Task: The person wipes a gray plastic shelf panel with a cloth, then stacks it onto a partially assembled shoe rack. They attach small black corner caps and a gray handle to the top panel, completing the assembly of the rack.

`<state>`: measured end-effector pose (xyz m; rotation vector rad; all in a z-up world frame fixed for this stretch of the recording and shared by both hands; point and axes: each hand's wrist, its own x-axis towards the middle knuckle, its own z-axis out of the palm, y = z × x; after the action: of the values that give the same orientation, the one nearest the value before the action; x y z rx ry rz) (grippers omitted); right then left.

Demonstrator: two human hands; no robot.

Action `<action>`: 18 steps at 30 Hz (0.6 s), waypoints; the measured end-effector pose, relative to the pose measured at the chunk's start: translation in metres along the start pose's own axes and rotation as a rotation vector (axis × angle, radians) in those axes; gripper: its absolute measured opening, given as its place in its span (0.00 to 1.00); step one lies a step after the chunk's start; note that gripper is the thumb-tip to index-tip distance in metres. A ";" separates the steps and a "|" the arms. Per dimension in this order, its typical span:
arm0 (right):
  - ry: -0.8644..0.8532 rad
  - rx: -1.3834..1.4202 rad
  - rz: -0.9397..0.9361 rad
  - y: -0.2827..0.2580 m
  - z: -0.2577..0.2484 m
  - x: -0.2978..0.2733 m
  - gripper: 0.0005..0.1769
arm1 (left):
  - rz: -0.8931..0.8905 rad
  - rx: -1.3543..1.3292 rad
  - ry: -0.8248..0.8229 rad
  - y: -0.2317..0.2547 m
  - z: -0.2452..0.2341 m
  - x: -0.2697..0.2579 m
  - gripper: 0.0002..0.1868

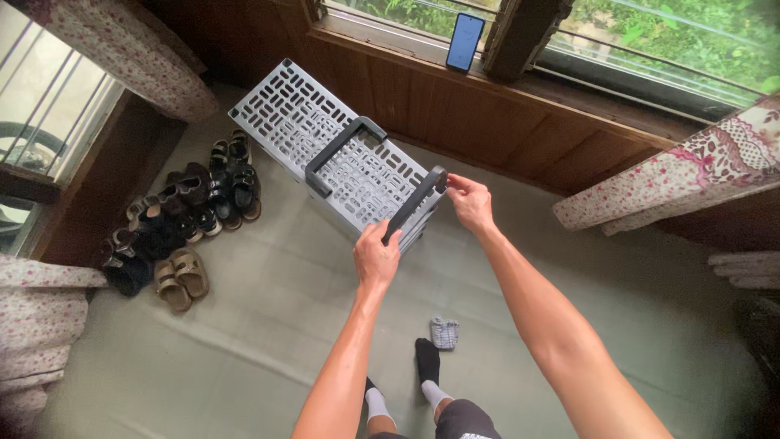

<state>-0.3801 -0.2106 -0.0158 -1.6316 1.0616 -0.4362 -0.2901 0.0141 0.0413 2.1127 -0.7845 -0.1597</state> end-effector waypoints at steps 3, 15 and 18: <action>-0.014 -0.011 -0.003 0.004 0.000 0.004 0.21 | -0.041 -0.012 -0.001 -0.003 0.011 -0.002 0.17; -0.095 -0.044 0.102 0.010 -0.004 0.003 0.27 | -0.001 0.011 0.037 -0.004 0.026 -0.007 0.15; -0.116 -0.030 0.134 0.012 -0.004 0.002 0.27 | -0.077 -0.004 -0.017 -0.002 0.021 -0.010 0.13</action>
<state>-0.3868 -0.2146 -0.0255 -1.5809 1.0867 -0.2348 -0.3053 0.0061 0.0252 2.1419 -0.7125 -0.2208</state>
